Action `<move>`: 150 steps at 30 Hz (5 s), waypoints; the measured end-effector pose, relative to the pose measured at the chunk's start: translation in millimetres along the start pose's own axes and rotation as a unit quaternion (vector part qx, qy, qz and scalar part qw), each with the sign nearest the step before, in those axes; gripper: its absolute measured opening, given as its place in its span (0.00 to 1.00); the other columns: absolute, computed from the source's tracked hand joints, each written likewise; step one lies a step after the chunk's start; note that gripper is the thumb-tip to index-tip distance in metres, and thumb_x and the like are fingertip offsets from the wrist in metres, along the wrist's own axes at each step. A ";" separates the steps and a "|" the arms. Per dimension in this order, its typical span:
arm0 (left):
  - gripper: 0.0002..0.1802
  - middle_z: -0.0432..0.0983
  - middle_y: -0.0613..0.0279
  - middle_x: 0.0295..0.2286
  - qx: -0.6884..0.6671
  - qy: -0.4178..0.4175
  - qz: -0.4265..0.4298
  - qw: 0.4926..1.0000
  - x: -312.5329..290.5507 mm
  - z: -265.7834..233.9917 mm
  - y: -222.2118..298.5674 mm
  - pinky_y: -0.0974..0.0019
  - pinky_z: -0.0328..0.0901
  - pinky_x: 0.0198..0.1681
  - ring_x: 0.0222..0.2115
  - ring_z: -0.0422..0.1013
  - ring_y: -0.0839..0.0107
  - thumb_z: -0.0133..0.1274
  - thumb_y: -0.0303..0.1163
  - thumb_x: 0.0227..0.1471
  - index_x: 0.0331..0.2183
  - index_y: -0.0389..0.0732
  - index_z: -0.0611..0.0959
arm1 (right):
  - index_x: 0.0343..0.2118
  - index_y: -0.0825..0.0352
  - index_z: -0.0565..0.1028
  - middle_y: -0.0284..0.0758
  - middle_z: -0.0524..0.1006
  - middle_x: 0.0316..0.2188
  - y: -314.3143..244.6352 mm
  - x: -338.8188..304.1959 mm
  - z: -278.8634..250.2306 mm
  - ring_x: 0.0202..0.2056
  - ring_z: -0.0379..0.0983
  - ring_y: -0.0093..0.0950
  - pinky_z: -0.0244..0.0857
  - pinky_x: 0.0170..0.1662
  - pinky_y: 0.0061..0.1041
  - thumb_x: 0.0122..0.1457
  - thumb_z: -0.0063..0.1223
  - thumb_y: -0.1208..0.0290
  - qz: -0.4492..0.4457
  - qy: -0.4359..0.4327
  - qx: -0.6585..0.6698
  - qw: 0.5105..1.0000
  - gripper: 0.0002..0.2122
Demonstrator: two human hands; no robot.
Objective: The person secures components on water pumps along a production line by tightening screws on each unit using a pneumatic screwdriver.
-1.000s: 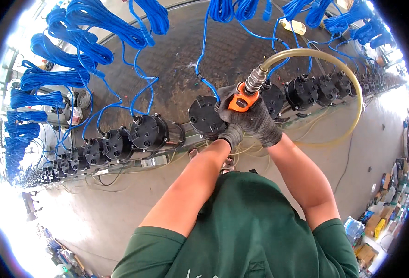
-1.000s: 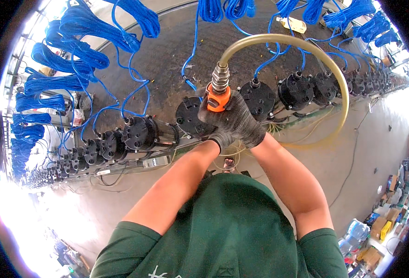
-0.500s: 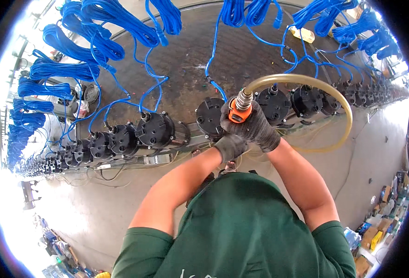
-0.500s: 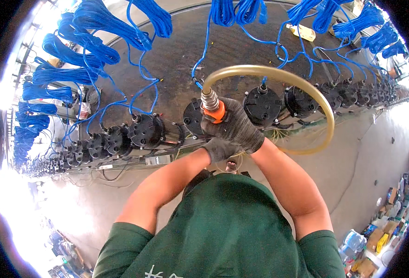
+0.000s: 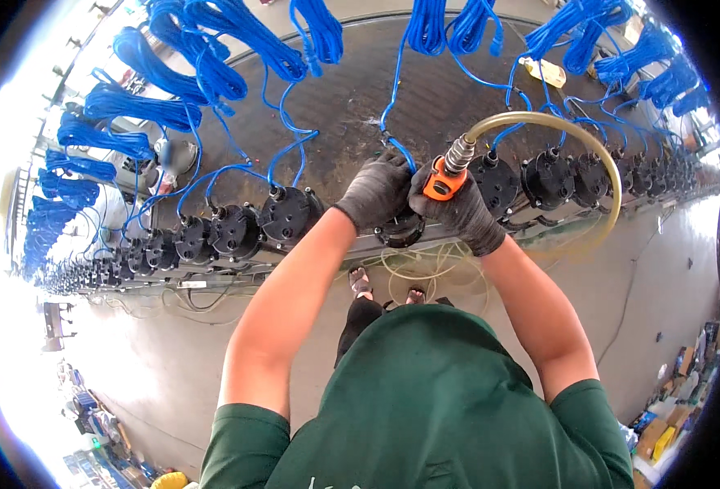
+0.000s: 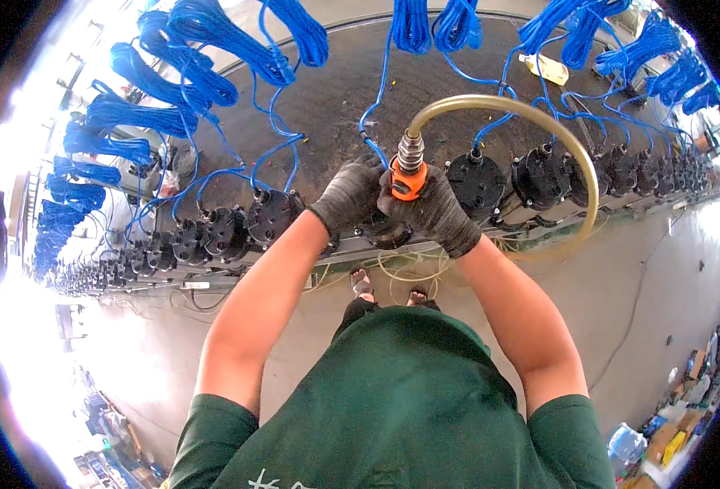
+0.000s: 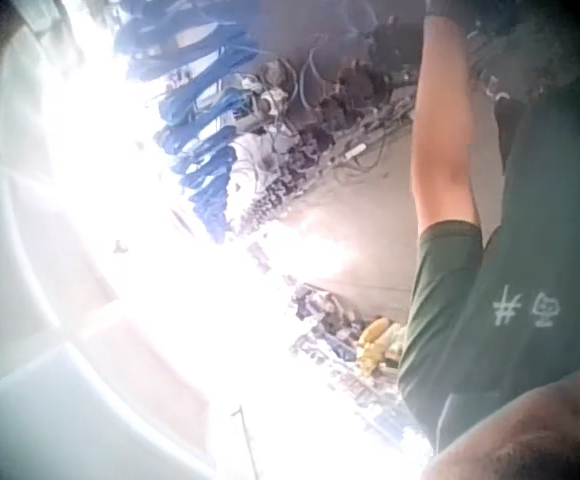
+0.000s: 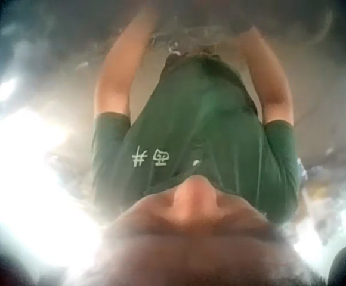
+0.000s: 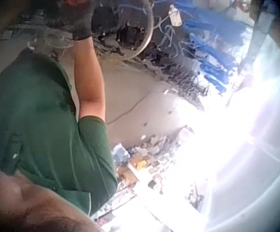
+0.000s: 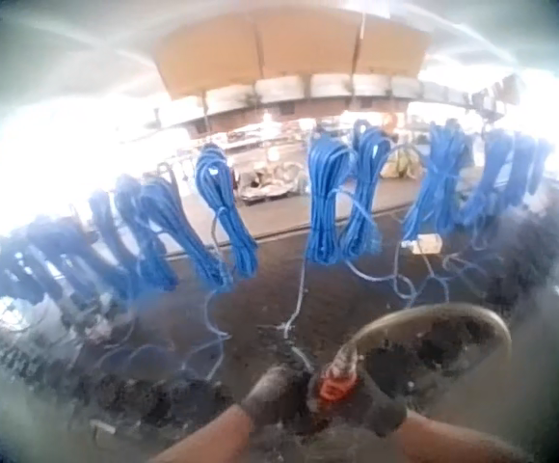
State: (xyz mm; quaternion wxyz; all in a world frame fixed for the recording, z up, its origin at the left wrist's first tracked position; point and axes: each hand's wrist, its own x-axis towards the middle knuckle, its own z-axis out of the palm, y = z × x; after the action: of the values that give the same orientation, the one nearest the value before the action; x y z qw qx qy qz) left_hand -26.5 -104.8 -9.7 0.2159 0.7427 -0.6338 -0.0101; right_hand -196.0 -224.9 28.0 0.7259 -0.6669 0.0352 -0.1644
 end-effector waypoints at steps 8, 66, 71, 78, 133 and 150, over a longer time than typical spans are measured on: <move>0.20 0.77 0.53 0.45 0.016 -0.003 -0.129 0.991 -3.8 -13.0 40.3 0.50 0.66 0.52 0.49 0.71 0.50 0.58 0.40 0.47 0.43 0.45 0.83 | 0.46 0.66 0.76 0.29 0.79 0.37 9.5 4.0 23.1 0.38 0.74 0.20 0.71 0.46 0.25 0.51 0.69 0.74 -0.031 0.142 -0.018 0.989 0.19; 0.20 0.80 0.61 0.42 -0.428 0.117 -0.238 0.864 -5.6 26.6 16.2 0.64 0.66 0.50 0.43 0.72 0.72 0.52 0.41 0.64 0.49 0.35 0.79 | 0.49 0.66 0.77 0.28 0.80 0.38 16.7 49.5 -32.6 0.40 0.72 0.18 0.70 0.46 0.24 0.48 0.67 0.78 -0.034 0.028 0.017 0.999 0.23; 0.20 0.80 0.58 0.42 -0.556 0.174 -0.261 0.769 -8.5 28.5 22.5 0.64 0.66 0.48 0.42 0.72 0.70 0.49 0.41 0.66 0.48 0.34 0.79 | 0.51 0.66 0.77 0.31 0.81 0.40 23.4 49.7 -22.4 0.42 0.74 0.19 0.70 0.49 0.26 0.47 0.66 0.78 -0.074 0.008 -0.049 0.996 0.24; 0.21 0.73 0.48 0.43 -0.170 0.175 -0.222 0.944 -11.9 7.9 23.3 0.56 0.63 0.51 0.47 0.70 0.53 0.46 0.40 0.65 0.50 0.34 0.74 | 0.45 0.65 0.76 0.35 0.81 0.37 9.7 45.5 -17.7 0.40 0.76 0.22 0.71 0.47 0.27 0.47 0.63 0.75 -0.032 0.060 -0.097 0.993 0.19; 0.22 0.75 0.63 0.40 -0.434 0.170 -0.049 0.883 30.8 -57.4 117.3 0.64 0.68 0.49 0.42 0.72 0.69 0.59 0.27 0.57 0.52 0.39 0.73 | 0.58 0.64 0.71 0.36 0.76 0.52 108.9 38.1 -1.5 0.53 0.72 0.26 0.65 0.61 0.28 0.67 0.51 0.68 0.009 -0.011 0.608 0.794 0.18; 0.22 0.77 0.61 0.38 -0.338 0.197 -0.123 0.912 37.0 -71.0 100.7 0.64 0.68 0.48 0.40 0.73 0.69 0.63 0.26 0.47 0.46 0.40 0.76 | 0.60 0.62 0.68 0.31 0.71 0.57 12.2 49.2 -8.7 0.56 0.68 0.25 0.59 0.66 0.28 0.68 0.50 0.67 0.011 -0.038 0.335 0.941 0.19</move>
State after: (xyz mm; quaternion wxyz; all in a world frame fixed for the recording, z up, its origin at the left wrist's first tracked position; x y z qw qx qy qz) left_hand -93.1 -128.4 97.8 0.5718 0.6843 -0.4404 -0.1036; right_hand -149.6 -246.7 23.4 0.9101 -0.3901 -0.0423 -0.1335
